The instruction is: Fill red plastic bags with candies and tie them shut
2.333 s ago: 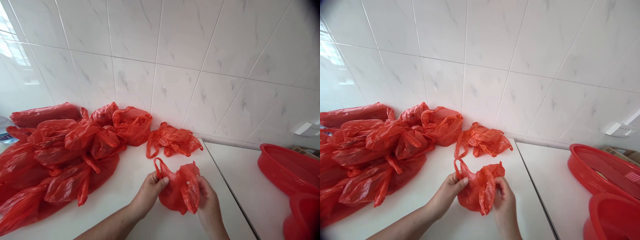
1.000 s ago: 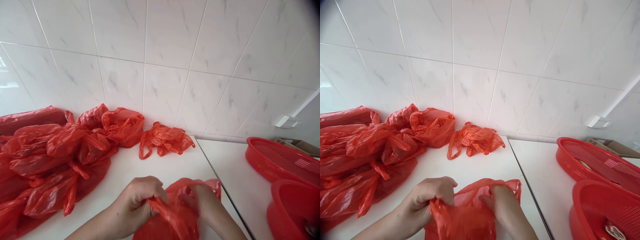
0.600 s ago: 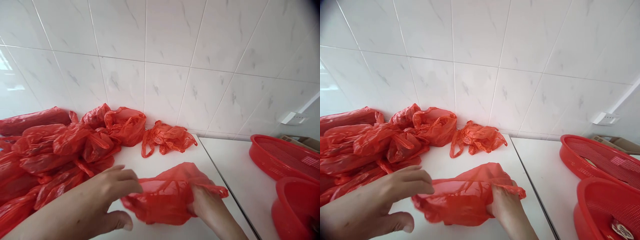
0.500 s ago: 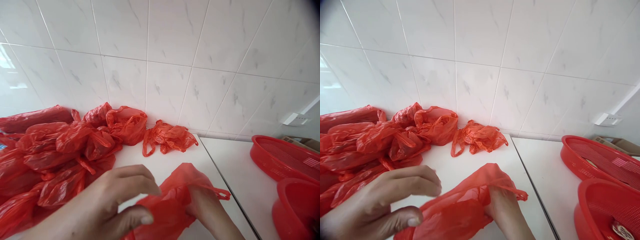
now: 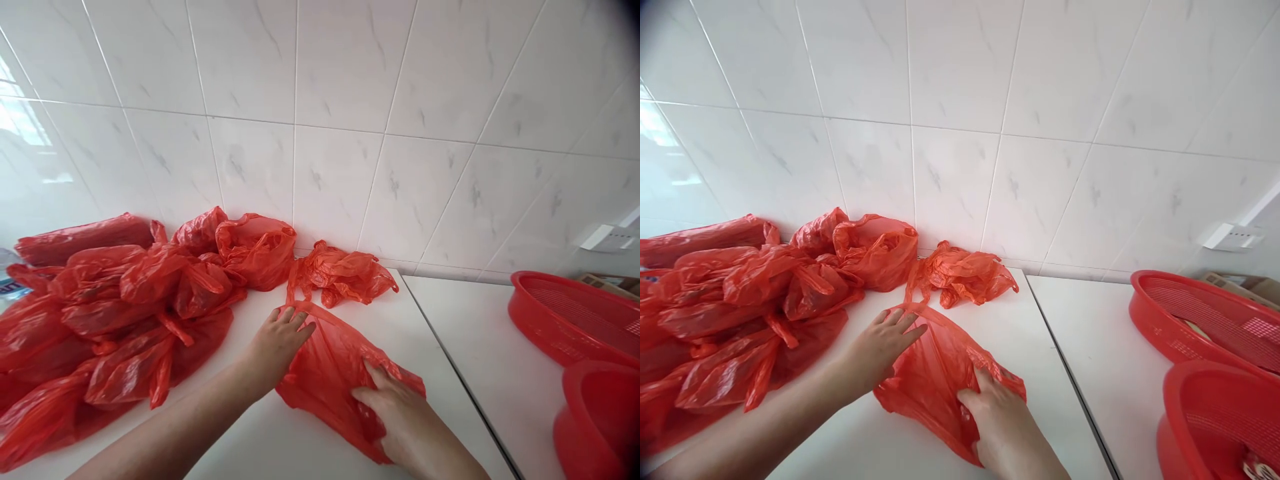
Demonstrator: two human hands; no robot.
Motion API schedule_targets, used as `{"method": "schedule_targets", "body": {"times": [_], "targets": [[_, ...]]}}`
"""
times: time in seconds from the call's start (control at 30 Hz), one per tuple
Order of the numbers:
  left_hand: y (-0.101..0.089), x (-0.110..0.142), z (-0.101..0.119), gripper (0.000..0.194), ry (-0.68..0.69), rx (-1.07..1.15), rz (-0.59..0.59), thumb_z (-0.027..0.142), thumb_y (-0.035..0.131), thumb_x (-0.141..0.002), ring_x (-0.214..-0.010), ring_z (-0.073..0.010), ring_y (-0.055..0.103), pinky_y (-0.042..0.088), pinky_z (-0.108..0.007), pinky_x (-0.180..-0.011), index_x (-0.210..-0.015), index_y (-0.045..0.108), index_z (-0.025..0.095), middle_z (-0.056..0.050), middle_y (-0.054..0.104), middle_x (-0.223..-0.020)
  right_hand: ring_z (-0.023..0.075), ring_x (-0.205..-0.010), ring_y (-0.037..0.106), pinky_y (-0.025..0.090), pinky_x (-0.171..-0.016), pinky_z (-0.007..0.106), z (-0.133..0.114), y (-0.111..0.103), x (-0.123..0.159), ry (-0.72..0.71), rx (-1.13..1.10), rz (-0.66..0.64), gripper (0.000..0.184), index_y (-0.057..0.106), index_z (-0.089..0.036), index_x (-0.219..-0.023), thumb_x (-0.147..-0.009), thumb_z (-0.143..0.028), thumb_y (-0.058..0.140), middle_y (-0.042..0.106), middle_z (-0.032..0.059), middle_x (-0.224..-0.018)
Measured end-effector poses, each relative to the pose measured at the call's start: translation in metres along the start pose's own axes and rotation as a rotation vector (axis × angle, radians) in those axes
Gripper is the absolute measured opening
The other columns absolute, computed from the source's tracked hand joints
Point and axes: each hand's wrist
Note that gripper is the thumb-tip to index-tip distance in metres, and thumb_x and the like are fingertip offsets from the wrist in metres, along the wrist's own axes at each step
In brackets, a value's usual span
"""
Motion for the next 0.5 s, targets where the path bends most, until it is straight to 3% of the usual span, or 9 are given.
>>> {"method": "schedule_targets", "body": {"times": [0.13, 0.23, 0.33, 0.37, 0.43, 0.5], "targets": [[-0.006, 0.003, 0.005, 0.081, 0.029, -0.142, -0.059, 0.011, 0.079, -0.051, -0.121, -0.0384, 0.045, 0.037, -0.052, -0.099, -0.127, 0.051, 0.016, -0.021, 0.045, -0.139, 0.0293, -0.117, 0.055, 0.048, -0.090, 0.038, -0.005, -0.007, 0.003, 0.054, 0.025, -0.030, 0.073, 0.058, -0.032, -0.126, -0.062, 0.003, 0.051, 0.050, 0.0115, -0.135], [-0.012, 0.004, 0.020, 0.051, 0.132, -0.083, -0.071, 0.006, 0.069, -0.059, -0.100, -0.0313, 0.059, 0.048, -0.043, -0.084, -0.108, 0.059, 0.016, -0.016, 0.061, -0.115, 0.0273, -0.122, 0.051, 0.047, -0.096, 0.039, -0.007, -0.007, 0.002, 0.059, 0.026, 0.067, 0.069, 0.047, -0.027, -0.138, -0.073, -0.002, 0.047, 0.047, 0.0117, -0.139], [-0.011, 0.005, 0.035, 0.024, 0.278, 0.076, -0.043, 0.005, 0.054, -0.072, -0.079, -0.0211, 0.063, 0.051, -0.031, -0.071, -0.092, 0.060, 0.017, -0.007, 0.066, -0.090, 0.0219, -0.131, 0.042, 0.041, -0.105, 0.036, -0.012, -0.002, -0.005, -0.036, 0.008, 0.229, 0.053, 0.055, -0.024, -0.130, -0.083, -0.006, 0.038, 0.040, 0.0067, -0.145], [-0.008, 0.005, 0.039, 0.023, 0.292, 0.100, -0.031, 0.005, 0.052, -0.074, -0.081, -0.0210, 0.063, 0.051, -0.031, -0.073, -0.091, 0.061, 0.017, -0.007, 0.066, -0.092, 0.0198, -0.130, 0.043, 0.040, -0.106, 0.035, -0.014, -0.001, -0.009, -0.066, -0.005, 0.259, 0.050, 0.059, -0.023, -0.126, -0.086, -0.007, 0.034, 0.042, 0.0055, -0.144], [0.002, 0.007, 0.043, 0.029, 0.256, 0.097, 0.001, 0.010, 0.057, -0.073, -0.103, -0.0269, 0.060, 0.049, -0.039, -0.086, -0.101, 0.061, 0.017, -0.012, 0.063, -0.115, 0.0188, -0.128, 0.045, 0.041, -0.105, 0.035, -0.017, 0.003, -0.016, -0.083, -0.032, 0.255, 0.046, 0.060, -0.023, -0.125, -0.088, -0.011, 0.034, 0.044, 0.0043, -0.143], [0.015, 0.010, 0.039, 0.052, 0.172, 0.089, 0.019, 0.022, 0.069, -0.067, -0.126, -0.0380, 0.044, 0.039, -0.055, -0.099, -0.117, 0.057, 0.020, -0.017, 0.046, -0.139, 0.0247, -0.130, 0.042, 0.042, -0.104, 0.041, -0.016, 0.004, -0.022, -0.025, -0.050, 0.207, 0.050, 0.053, -0.026, -0.132, -0.083, -0.018, 0.050, 0.040, 0.0037, -0.146]]}}
Point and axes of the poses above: each hand's wrist, its own x-axis away from the middle knuckle, its own y-axis out of the palm, z = x × y
